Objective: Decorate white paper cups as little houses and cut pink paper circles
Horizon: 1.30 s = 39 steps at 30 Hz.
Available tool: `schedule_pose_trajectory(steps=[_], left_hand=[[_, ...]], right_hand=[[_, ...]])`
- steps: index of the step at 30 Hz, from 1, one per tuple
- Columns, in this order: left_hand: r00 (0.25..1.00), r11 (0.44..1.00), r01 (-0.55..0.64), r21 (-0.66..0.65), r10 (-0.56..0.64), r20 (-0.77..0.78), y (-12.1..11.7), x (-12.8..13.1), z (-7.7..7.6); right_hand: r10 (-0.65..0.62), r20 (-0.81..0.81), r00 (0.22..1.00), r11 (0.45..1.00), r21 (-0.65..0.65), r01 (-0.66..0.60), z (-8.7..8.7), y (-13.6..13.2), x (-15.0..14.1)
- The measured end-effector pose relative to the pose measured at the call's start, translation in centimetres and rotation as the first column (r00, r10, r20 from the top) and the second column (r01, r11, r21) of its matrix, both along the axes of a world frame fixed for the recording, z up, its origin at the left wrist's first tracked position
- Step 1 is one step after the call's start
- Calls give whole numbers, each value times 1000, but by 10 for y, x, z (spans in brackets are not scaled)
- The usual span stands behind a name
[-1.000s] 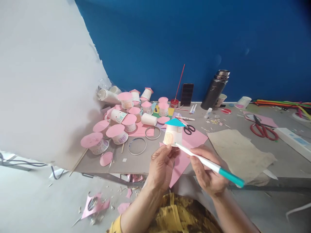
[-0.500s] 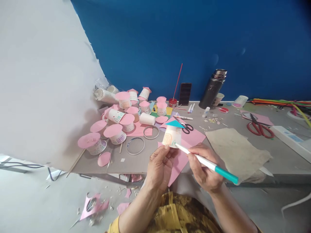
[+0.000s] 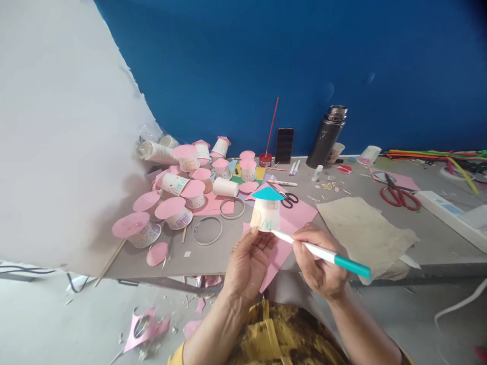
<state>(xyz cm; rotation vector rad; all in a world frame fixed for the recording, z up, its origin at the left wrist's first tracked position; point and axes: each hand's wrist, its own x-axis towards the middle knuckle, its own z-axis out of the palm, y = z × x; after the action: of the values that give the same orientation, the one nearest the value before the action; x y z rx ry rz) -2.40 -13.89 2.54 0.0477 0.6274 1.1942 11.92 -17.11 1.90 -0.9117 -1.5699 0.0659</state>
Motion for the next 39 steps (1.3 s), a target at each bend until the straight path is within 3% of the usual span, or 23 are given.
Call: schedule_pose_trajectory(steps=[4, 8, 14, 18, 23, 36, 39], left_hand=[[1000, 995, 25, -96, -25, 5, 1, 0, 4], [996, 983, 86, -164, -79, 52, 1, 0, 4], [989, 969, 129, -212, -110, 97, 3, -1, 6], [986, 966, 147, -210, -126, 111, 3, -1, 6], [985, 968, 156, -199, -137, 106, 3, -3, 3], [983, 951, 179, -250, -163, 85, 6, -4, 6], [983, 949, 178, -261, -160, 89, 6, -5, 4]], right_hand=[[-54, -27, 998, 998, 28, 55, 0, 1, 2], [-20, -21, 1000, 1000, 12, 20, 1, 0, 6], [0, -83, 997, 1000, -18, -1, -2, -3, 10], [-35, -170, 985, 998, 40, 42, -3, -3, 12], [-14, -63, 998, 1000, -21, 12, -2, -5, 13], [-56, -49, 997, 998, -7, 56, 5, -4, 18], [6, -1, 1000, 1000, -18, -6, 7, -3, 21]])
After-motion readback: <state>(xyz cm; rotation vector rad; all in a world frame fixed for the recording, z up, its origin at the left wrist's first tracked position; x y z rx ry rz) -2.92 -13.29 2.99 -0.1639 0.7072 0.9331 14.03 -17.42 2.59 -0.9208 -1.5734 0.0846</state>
